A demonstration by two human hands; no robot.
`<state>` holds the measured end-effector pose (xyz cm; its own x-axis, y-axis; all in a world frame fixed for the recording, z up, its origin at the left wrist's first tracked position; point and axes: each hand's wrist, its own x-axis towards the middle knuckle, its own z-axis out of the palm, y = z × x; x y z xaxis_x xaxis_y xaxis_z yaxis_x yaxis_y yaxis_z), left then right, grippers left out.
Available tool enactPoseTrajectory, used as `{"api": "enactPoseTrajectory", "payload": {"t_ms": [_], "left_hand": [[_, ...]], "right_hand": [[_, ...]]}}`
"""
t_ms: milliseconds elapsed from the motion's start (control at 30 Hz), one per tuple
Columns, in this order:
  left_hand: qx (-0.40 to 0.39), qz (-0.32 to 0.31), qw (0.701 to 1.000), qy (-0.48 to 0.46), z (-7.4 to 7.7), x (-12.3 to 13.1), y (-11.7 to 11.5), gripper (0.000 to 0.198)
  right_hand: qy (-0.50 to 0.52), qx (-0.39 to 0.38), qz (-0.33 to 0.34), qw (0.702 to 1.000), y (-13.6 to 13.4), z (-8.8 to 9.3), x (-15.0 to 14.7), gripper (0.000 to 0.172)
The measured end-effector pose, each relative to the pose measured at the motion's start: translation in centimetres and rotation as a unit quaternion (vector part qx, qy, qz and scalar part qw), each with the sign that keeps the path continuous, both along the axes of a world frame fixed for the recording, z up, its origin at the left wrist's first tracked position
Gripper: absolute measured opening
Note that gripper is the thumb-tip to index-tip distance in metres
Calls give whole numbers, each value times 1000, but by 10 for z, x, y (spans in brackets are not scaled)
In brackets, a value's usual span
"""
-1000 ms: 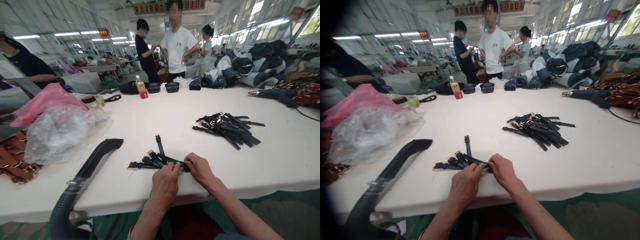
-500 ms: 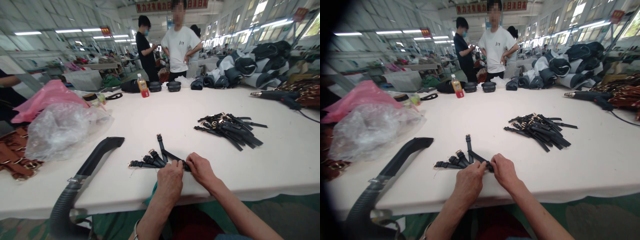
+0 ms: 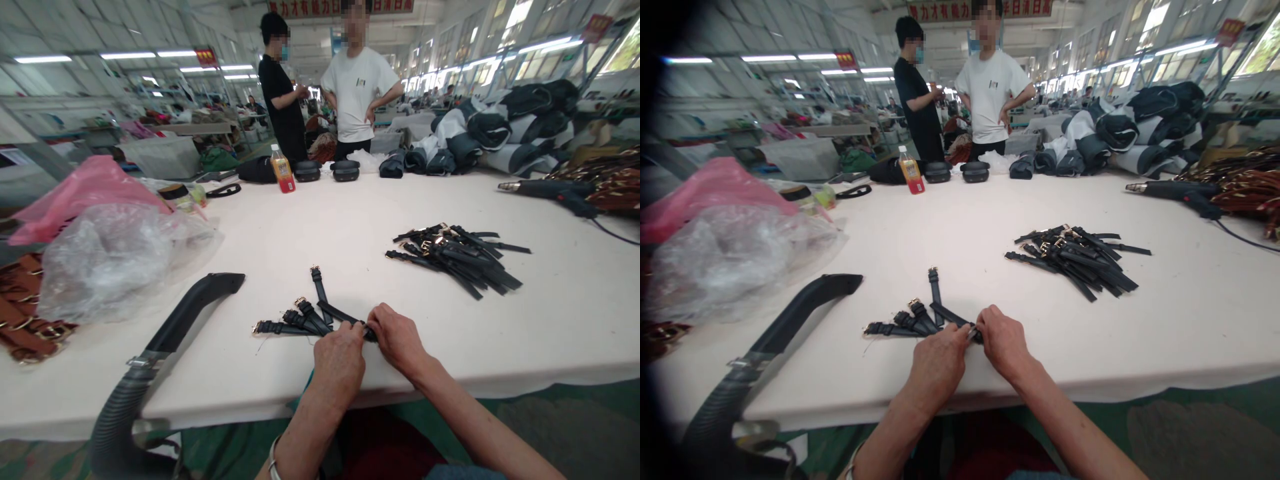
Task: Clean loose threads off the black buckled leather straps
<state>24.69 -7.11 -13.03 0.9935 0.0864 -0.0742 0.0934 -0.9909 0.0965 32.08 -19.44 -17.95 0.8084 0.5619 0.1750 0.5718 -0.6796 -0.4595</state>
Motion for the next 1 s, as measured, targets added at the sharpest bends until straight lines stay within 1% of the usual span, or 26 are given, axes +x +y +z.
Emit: {"api": "enactPoseTrajectory", "payload": {"t_ms": [167, 267, 367, 433, 500, 533, 567, 600, 667, 700, 733, 767, 800, 867, 900, 1000], "left_hand": [[-7, -6, 1000, -13, -5, 1, 7, 29], [-18, -3, 1000, -19, -7, 0, 6, 30], [-44, 4, 998, -38, -8, -5, 8, 31], [-69, 20, 996, -51, -9, -11, 12, 32], [-99, 51, 991, -68, -9, -18, 19, 33], [-117, 69, 988, -78, -8, -21, 23, 33], [-136, 88, 983, -87, -8, -25, 27, 33], [-156, 107, 978, -94, -8, -27, 31, 33], [-196, 141, 965, -105, -7, -30, 37, 34], [-215, 156, 958, -108, -7, -31, 39, 35], [-232, 168, 952, -110, -7, -32, 41, 36], [-245, 177, 947, -109, -7, -32, 41, 37], [-255, 181, 944, -106, -7, -32, 41, 38], [-264, 182, 942, -104, -9, -32, 38, 37], [-265, 179, 941, -107, -10, -32, 37, 34], [-261, 154, 943, -140, -12, -33, 33, 19]], "right_hand": [[4, -6, -1, 1000, 0, 0, 0, 13], [4, 12, 2, 1000, 1, -1, 2, 15], [11, 71, 6, 997, -1, 0, 2, 19], [24, 126, -13, 992, -7, 4, -1, 23], [49, 161, -39, 985, -20, 11, -8, 27], [65, 161, -44, 984, -28, 15, -12, 30], [82, 145, -36, 985, -37, 20, -17, 32], [101, 110, -16, 989, -47, 26, -21, 34], [140, 21, 52, 988, -62, 35, -28, 36], [154, -4, 76, 985, -66, 38, -30, 32], [157, -10, 81, 984, -68, 40, -31, 25], [145, 2, 65, 987, -66, 40, -30, 15], [120, 21, 36, 992, -62, 39, -29, 8], [53, 35, -18, 998, -47, 33, -24, 18], [26, 24, -26, 999, -39, 29, -21, 19], [-3, 0, -26, 1000, -19, 16, -18, 8]]}}
